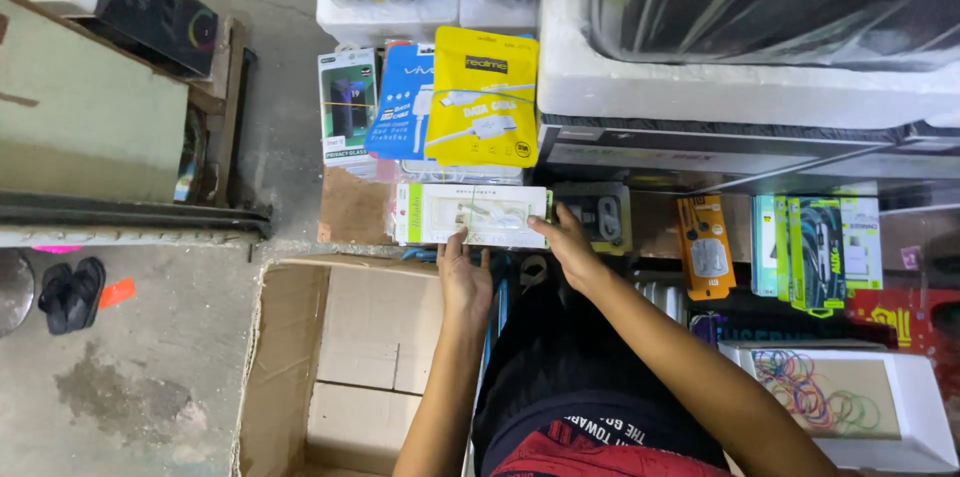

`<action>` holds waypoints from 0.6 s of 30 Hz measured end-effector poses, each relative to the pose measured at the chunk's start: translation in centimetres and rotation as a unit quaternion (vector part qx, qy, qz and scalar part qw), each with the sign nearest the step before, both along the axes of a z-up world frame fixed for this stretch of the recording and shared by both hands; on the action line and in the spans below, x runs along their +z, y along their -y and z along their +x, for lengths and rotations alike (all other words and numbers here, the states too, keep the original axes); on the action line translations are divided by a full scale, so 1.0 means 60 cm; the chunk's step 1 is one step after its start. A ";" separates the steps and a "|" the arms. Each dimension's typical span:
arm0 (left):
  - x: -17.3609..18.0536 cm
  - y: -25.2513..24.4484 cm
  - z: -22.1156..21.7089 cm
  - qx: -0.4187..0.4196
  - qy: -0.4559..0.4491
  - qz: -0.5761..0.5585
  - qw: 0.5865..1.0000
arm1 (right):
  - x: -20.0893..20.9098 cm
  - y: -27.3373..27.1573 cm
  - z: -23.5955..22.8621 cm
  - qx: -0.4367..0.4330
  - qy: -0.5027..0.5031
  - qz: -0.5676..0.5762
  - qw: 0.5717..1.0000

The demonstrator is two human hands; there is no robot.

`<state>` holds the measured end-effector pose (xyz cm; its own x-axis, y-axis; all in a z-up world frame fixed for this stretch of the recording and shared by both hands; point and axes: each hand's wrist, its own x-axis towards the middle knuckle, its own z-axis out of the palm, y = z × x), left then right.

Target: Organizing various electronic accessories, phone cases, and cables into boxes in a retail stock area.

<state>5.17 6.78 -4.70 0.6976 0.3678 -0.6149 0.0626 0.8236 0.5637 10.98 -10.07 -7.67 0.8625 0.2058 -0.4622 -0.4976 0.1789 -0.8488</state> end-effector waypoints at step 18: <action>0.050 0.058 -0.067 -0.032 -0.099 -0.341 0.934 | -0.070 0.221 -0.058 -0.119 -0.020 -0.035 0.992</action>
